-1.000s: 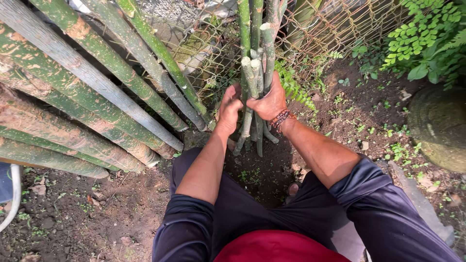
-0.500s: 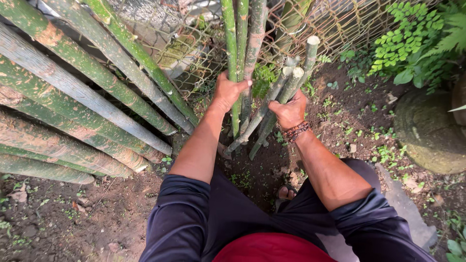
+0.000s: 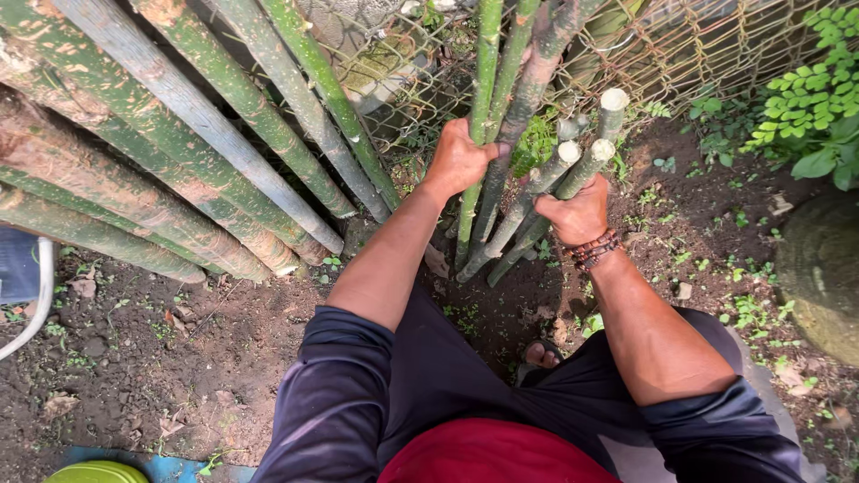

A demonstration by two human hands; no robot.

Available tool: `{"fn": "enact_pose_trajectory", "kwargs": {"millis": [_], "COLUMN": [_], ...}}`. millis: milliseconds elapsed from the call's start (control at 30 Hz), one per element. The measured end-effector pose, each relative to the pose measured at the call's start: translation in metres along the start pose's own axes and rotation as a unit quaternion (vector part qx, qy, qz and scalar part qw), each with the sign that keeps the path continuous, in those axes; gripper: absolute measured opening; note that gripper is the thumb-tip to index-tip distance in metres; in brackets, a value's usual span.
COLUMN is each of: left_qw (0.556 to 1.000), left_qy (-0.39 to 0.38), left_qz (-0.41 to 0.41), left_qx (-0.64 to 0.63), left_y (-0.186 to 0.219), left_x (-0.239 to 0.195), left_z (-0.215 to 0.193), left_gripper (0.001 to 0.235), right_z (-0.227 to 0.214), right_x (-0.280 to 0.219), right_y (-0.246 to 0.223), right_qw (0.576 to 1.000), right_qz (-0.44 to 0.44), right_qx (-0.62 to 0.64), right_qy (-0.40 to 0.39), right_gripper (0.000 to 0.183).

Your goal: The person repeatedly picks up cut bamboo poles from a concrete floor and carries them to a wire fence, where they are stacked vertically. The person handles the poles by hand, moving them in small batches.

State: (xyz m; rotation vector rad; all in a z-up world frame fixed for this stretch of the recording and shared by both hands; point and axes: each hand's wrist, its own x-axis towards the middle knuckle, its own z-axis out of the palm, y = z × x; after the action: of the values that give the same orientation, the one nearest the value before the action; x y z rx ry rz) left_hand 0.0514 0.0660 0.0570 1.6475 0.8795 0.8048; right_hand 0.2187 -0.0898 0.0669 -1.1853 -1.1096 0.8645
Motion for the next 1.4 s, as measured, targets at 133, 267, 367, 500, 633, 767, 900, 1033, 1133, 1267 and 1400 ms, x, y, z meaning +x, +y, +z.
{"fn": "enact_pose_trajectory", "kwargs": {"millis": [133,267,367,500,633,767,900,1033,1133,1267,1400], "left_qw": [0.996,0.994,0.998,0.993,0.99,0.989,0.993,0.991,0.99,0.992,0.982], "left_qy": [-0.051,-0.019,0.006,0.085,0.137,0.126,0.108,0.11,0.103,0.121,0.189], "left_qz": [-0.071,-0.084,-0.059,-0.049,0.003,0.072,0.043,-0.02,-0.082,-0.013,-0.004], "left_qx": [0.031,0.064,0.014,0.064,-0.042,-0.026,0.026,0.071,-0.049,0.04,0.023], "left_y": [0.01,0.022,0.027,0.024,0.032,0.052,0.063,0.052,0.045,0.03,0.018], "left_x": [0.008,-0.019,-0.037,-0.048,-0.04,-0.037,-0.026,-0.02,-0.016,-0.022,-0.02], "left_z": [0.0,0.005,0.0,-0.025,-0.069,-0.109,-0.127,-0.127,-0.127,-0.122,-0.12], "left_gripper": [0.03,0.03,0.029,0.025,0.02,0.027,0.022,0.038,0.042,0.031,0.028], "right_z": [-0.008,-0.015,-0.02,-0.022,-0.015,-0.004,0.004,0.006,0.006,0.015,0.034], "right_x": [0.004,-0.001,0.007,0.006,0.01,0.015,0.018,0.013,0.02,0.028,0.045], "right_y": [-0.003,0.002,0.003,0.007,0.009,0.009,0.007,0.01,0.014,0.026,0.027], "right_qw": [1.0,0.999,0.999,0.999,1.0,1.0,0.999,1.0,1.0,0.999,1.0], "right_qz": [0.008,0.014,0.015,-0.002,0.0,0.002,-0.009,0.0,0.002,-0.011,0.005], "right_qx": [-0.003,-0.001,0.025,0.041,-0.005,0.006,0.014,0.0,-0.006,-0.031,0.006], "right_qy": [0.019,0.032,0.039,0.027,0.018,-0.006,-0.027,-0.023,-0.03,-0.004,-0.011], "right_gripper": [0.032,0.03,0.03,0.03,0.026,0.026,0.026,0.025,0.026,0.021,0.025]}}
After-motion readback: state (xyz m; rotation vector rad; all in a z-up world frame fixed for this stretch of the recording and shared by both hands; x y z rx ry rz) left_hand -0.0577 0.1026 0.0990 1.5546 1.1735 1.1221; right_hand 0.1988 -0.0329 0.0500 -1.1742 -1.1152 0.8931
